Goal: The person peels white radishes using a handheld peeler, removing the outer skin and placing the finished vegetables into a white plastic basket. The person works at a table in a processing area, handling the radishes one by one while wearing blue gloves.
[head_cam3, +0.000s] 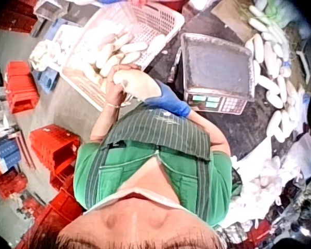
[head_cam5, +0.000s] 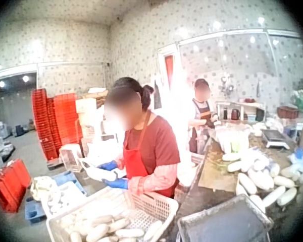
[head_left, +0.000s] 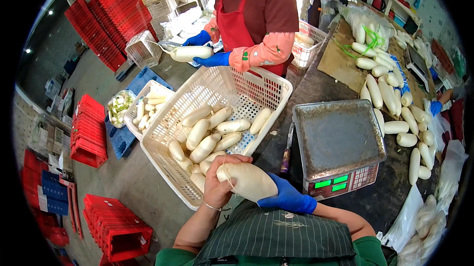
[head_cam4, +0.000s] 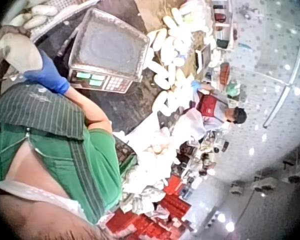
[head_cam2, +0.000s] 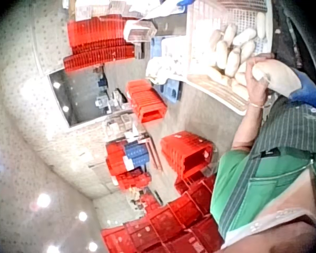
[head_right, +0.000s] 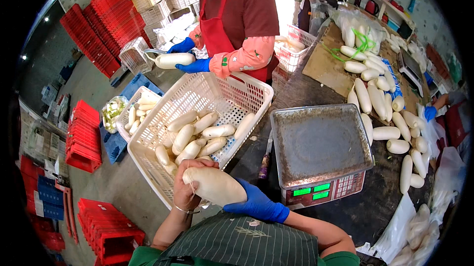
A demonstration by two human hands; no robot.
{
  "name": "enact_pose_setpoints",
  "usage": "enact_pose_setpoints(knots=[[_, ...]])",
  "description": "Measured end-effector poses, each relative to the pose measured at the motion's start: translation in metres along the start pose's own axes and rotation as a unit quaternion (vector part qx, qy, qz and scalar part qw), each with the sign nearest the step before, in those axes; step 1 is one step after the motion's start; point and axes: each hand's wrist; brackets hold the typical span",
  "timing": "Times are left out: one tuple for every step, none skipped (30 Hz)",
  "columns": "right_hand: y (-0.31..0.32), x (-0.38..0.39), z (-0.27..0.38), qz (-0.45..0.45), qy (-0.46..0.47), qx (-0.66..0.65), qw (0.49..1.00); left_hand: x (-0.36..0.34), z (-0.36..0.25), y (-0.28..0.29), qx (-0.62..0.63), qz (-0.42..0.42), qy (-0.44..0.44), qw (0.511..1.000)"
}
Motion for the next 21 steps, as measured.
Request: enact_pose_setpoints(knots=[[-0.002,0.001,-0.001,-0.013,0.02,0.002,1.0,0.0,-0.001,-0.001,0.003,-0.006,0.009,1.0],[-0.004,0.001,-0.002,-0.027,0.041,0.004,0.999,-0.002,-0.001,0.0,-0.015,-0.013,0.004,1.0],[-0.004,0.002,-0.001,-0.038,0.048,0.019,0.998,-0.003,-0.002,0.001,-0.033,-0.02,-0.001,0.999],[-0.004,0.003,0.002,-0.049,0.056,0.034,0.997,-0.005,-0.002,0.002,-0.051,-0.027,-0.006,0.998],[-0.003,0.004,0.004,-0.06,0.063,0.048,0.995,-0.006,-0.005,0.002,-0.078,-0.029,-0.008,0.997],[-0.002,0.005,0.005,-0.064,0.061,0.046,0.995,-0.008,-0.006,0.001,-0.104,-0.028,-0.009,0.994],[-0.002,0.006,0.007,-0.069,0.059,0.043,0.995,-0.009,-0.008,0.0,-0.129,-0.028,-0.01,0.991],[-0.001,0.007,0.007,-0.074,0.056,0.041,0.995,-0.011,-0.011,-0.001,-0.098,-0.028,0.026,0.994],[0.001,0.007,0.008,-0.069,0.06,0.036,0.995,-0.014,-0.014,0.0,-0.066,-0.028,0.062,0.995],[0.003,0.007,0.008,-0.066,0.048,0.034,0.996,-0.016,-0.017,0.001,-0.035,-0.028,0.097,0.994],[0.004,0.008,0.007,-0.062,0.036,0.032,0.997,-0.017,-0.017,0.002,-0.005,-0.03,0.114,0.993],[0.006,0.007,0.007,-0.057,0.025,0.032,0.998,-0.018,-0.016,0.005,0.022,-0.028,0.123,0.992],[0.006,0.007,0.006,-0.055,0.021,0.026,0.998,-0.02,-0.013,0.009,0.049,-0.026,0.132,0.99],[0.007,0.007,0.004,-0.054,0.017,0.02,0.998,-0.021,-0.011,0.012,0.076,-0.024,0.141,0.987],[0.008,0.006,0.002,-0.052,0.013,0.013,0.998,-0.022,-0.011,0.013,0.075,-0.033,0.148,0.986],[0.009,0.005,0.0,-0.048,-0.002,-0.012,0.999,-0.022,-0.01,0.013,0.073,-0.042,0.154,0.984],[0.01,0.005,-0.003,-0.043,-0.018,-0.036,0.998,-0.023,-0.01,0.014,0.072,-0.051,0.161,0.983],[0.011,0.006,-0.006,-0.04,-0.033,-0.061,0.997,-0.024,-0.009,0.015,0.083,-0.049,0.164,0.982],[0.012,0.005,-0.01,-0.034,-0.023,-0.072,0.997,-0.025,-0.008,0.016,0.093,-0.047,0.167,0.98],[0.013,0.005,-0.014,-0.029,-0.012,-0.083,0.996,-0.026,-0.007,0.018,0.104,-0.044,0.17,0.979],[0.014,0.005,-0.016,-0.024,-0.001,-0.095,0.995,-0.027,-0.004,0.021,0.152,-0.05,0.168,0.973]])
Point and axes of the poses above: each hand's wrist, its own x-axis away from the middle knuckle, its own y-axis out of the back of the hand, z = x × y, and after that the axes turned 5 degrees about y, right-handed
